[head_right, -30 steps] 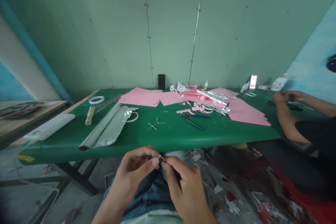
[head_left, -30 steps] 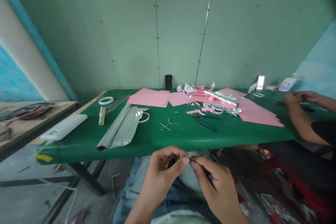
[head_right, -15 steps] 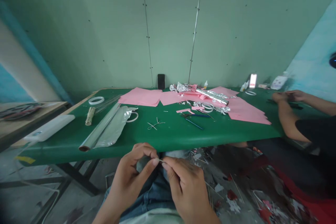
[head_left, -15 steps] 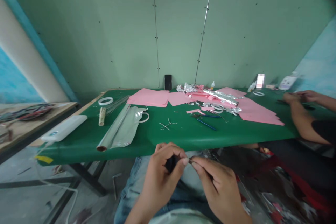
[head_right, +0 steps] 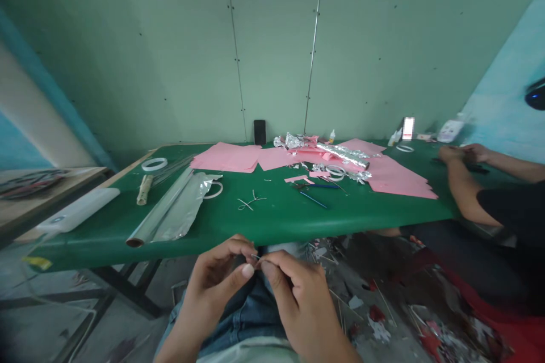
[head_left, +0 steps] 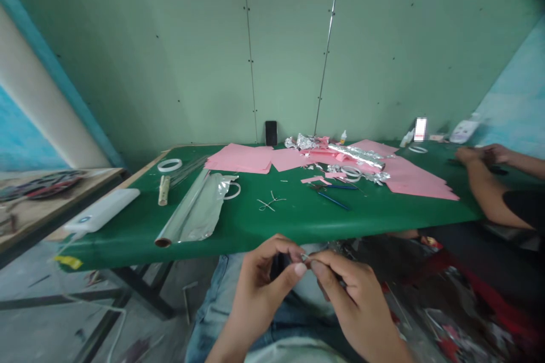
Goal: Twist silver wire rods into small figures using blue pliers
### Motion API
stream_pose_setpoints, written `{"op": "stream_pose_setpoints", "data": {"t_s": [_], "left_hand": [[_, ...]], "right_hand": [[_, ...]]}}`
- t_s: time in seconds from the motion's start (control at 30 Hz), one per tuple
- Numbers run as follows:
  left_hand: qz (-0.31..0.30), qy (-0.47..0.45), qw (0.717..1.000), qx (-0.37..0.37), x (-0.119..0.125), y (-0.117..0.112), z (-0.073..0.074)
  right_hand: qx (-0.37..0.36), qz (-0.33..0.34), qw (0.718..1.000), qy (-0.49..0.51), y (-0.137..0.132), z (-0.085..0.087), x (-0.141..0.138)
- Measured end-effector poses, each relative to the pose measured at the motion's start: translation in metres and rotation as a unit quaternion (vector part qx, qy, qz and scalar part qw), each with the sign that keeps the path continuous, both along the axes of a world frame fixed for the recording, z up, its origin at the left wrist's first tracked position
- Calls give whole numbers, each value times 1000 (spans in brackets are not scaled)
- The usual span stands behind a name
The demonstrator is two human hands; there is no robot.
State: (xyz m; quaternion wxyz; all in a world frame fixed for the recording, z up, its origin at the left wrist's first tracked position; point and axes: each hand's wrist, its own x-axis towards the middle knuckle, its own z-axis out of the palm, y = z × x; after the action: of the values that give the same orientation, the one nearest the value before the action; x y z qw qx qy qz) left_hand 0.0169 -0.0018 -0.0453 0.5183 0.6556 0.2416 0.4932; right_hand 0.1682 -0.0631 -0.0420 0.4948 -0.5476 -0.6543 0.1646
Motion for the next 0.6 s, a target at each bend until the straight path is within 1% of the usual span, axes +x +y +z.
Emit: {"op": "stream_pose_setpoints", "data": {"t_s": [0.03, 0.1, 0.17, 0.23, 0.33, 0.4, 0.43, 0.5, 0.57, 0.6], "left_hand": [[-13, -11, 1000, -23, 0, 0, -1], [-18, -21, 999, -45, 0, 0, -2], [-3, -18, 999, -31, 0, 0, -3], [35, -2, 999, 15, 0, 0, -3], [104, 36, 988, 105, 0, -2, -3], [118, 53, 981, 144, -1, -3, -3], [109, 60, 980, 155, -3, -2, -2], [67, 78, 980, 167, -5, 6, -1], [40, 120, 976, 176, -5, 26, 1], [76, 151, 970, 177, -4, 41, 1]], "right_hand": [[-4, 4, 1000, 1, -1, -1, -1], [-15, 15, 1000, 1, -2, -2, -2], [-26, 26, 999, 3, -3, -4, -3], [-38, 35, 999, 16, -3, -6, -4], [-73, 50, 994, 60, -2, -5, -5], [-98, 62, 989, 93, -2, -4, -4], [-104, 66, 987, 105, -2, -4, -4], [-104, 63, 986, 118, -1, -7, -2], [-94, 47, 987, 125, 2, -14, 1], [-90, 38, 987, 129, 5, -18, 3]]}}
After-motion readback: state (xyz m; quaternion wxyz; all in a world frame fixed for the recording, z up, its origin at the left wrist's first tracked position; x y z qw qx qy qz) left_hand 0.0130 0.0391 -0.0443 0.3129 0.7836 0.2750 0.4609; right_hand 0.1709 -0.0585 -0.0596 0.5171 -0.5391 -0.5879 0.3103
